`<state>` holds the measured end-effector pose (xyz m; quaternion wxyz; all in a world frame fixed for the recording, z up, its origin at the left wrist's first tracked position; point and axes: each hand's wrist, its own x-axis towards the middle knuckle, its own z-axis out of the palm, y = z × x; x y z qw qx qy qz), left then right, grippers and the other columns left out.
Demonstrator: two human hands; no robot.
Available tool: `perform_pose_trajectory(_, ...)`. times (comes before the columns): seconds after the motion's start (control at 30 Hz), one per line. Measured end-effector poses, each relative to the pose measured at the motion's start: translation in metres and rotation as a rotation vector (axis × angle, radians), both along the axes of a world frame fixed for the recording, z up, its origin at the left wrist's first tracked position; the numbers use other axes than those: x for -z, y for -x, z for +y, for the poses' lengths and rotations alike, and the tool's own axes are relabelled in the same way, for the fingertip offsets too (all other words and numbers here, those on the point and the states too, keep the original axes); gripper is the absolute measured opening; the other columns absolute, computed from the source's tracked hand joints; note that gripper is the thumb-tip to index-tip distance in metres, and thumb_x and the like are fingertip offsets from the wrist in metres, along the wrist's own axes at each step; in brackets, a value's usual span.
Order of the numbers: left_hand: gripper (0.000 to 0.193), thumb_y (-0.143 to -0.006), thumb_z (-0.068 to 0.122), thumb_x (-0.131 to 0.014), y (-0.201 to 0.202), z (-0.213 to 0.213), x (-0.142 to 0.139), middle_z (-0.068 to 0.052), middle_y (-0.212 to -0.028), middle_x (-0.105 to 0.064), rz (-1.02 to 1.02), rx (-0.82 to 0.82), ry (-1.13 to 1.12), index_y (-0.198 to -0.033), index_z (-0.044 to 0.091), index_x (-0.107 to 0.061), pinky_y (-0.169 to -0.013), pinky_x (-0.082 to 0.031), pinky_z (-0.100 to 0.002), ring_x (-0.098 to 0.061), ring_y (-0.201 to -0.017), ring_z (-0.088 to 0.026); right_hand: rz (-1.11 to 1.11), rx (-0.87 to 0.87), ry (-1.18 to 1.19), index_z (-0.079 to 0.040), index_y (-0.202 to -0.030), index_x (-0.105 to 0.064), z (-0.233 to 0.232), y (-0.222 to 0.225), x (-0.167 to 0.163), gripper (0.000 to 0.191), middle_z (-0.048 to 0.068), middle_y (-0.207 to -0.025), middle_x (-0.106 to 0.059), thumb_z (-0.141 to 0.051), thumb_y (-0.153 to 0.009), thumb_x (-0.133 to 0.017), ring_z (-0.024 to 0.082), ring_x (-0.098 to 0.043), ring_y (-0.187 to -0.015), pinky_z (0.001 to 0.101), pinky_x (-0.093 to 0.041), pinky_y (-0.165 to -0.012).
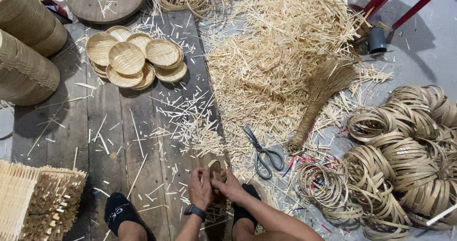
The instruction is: The person sits on the floor and repeatedly places a flat woven bamboo mat into a circular wooden mold, then uses shears to trim the overhanging bamboo strips flush with the mold edge. The person removes the trimmed base, sets it aside, and repeats the process with additional mats.
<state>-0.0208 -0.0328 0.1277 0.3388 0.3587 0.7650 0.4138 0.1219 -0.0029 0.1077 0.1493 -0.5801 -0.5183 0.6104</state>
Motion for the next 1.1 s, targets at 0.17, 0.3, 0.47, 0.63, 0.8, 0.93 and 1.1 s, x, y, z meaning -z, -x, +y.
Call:
perform_pose_trajectory(0.17,0.073,-0.092,0.065,-0.041,0.015,0.004,-0.007,-0.02,-0.101,-0.079,-0.062,0.129,0.263,-0.142,0.015,-0.062,-0.07,-0.058,-0.048,-0.074,-0.083,-0.035,-0.01,0.013,0.225,-0.005,-0.129,-0.045,0.001,0.0,-0.017,0.073,0.019,-0.109,-0.059,-0.053,-0.08,-0.071,0.027,-0.065,-0.083,0.0367,-0.053,-0.067)
perform_pose_trajectory(0.3,0.079,-0.093,0.075,-0.046,0.024,0.007,0.01,-0.016,-0.093,-0.081,-0.064,0.102,0.049,-0.12,0.008,-0.078,-0.077,-0.06,-0.042,-0.075,-0.089,-0.025,0.131,0.041,0.15,-0.004,-0.13,-0.049,0.007,-0.004,-0.03,0.074,0.019,-0.122,-0.057,-0.052,-0.08,-0.075,0.029,-0.063,-0.106,0.0397,-0.057,-0.082)
perform_pose_trajectory(0.47,0.076,-0.091,0.067,-0.058,0.078,0.012,0.04,-0.018,-0.099,-0.075,-0.168,-0.311,0.258,-0.117,-0.003,-0.071,-0.077,-0.058,-0.045,-0.071,-0.088,-0.028,0.47,0.19,0.333,-0.007,-0.139,-0.047,0.002,-0.03,-0.038,0.086,0.019,-0.128,-0.061,-0.052,-0.071,-0.076,0.033,-0.063,-0.12,0.0454,-0.053,-0.099)
perform_pose_trajectory(0.63,0.062,-0.091,0.055,-0.063,0.114,0.0,0.047,-0.018,-0.098,-0.077,-0.293,-0.453,0.195,-0.114,-0.001,-0.073,-0.078,-0.058,-0.043,-0.074,-0.085,-0.028,-0.103,-0.067,-0.158,-0.01,-0.135,-0.046,-0.02,-0.03,-0.056,0.084,0.016,-0.125,-0.059,-0.045,-0.068,-0.084,0.033,-0.065,-0.117,0.0492,-0.054,-0.1)
perform_pose_trajectory(0.8,0.04,-0.083,0.039,-0.072,0.121,-0.016,0.042,-0.017,-0.092,-0.08,-0.043,-0.115,0.443,-0.105,0.006,-0.078,-0.079,-0.06,-0.041,-0.078,-0.083,-0.029,-0.167,-0.151,-0.301,-0.018,-0.139,-0.048,-0.037,-0.012,-0.064,0.088,0.012,-0.124,-0.055,-0.034,-0.064,-0.09,0.03,-0.06,-0.12,0.0431,-0.052,-0.101)
perform_pose_trajectory(0.93,0.031,-0.08,0.033,-0.072,0.14,-0.017,0.048,-0.018,-0.093,-0.077,0.18,0.204,0.527,-0.099,0.01,-0.08,-0.082,-0.059,-0.043,-0.076,-0.088,-0.032,-0.06,-0.043,-0.399,-0.013,-0.136,-0.05,-0.031,-0.012,-0.048,0.084,0.012,-0.126,-0.058,-0.031,-0.064,-0.091,0.029,-0.059,-0.12,0.0417,-0.049,-0.101)
perform_pose_trajectory(1.1,0.028,-0.078,0.028,-0.067,0.18,0.011,0.055,-0.017,-0.099,-0.078,0.296,0.497,0.655,-0.099,0.015,-0.08,-0.087,-0.058,-0.044,-0.074,-0.093,-0.033,-0.05,-0.097,-0.458,-0.009,-0.132,-0.05,-0.032,-0.014,-0.031,0.082,0.013,-0.121,-0.057,-0.03,-0.064,-0.09,0.028,-0.061,-0.113,0.0395,-0.051,-0.096)
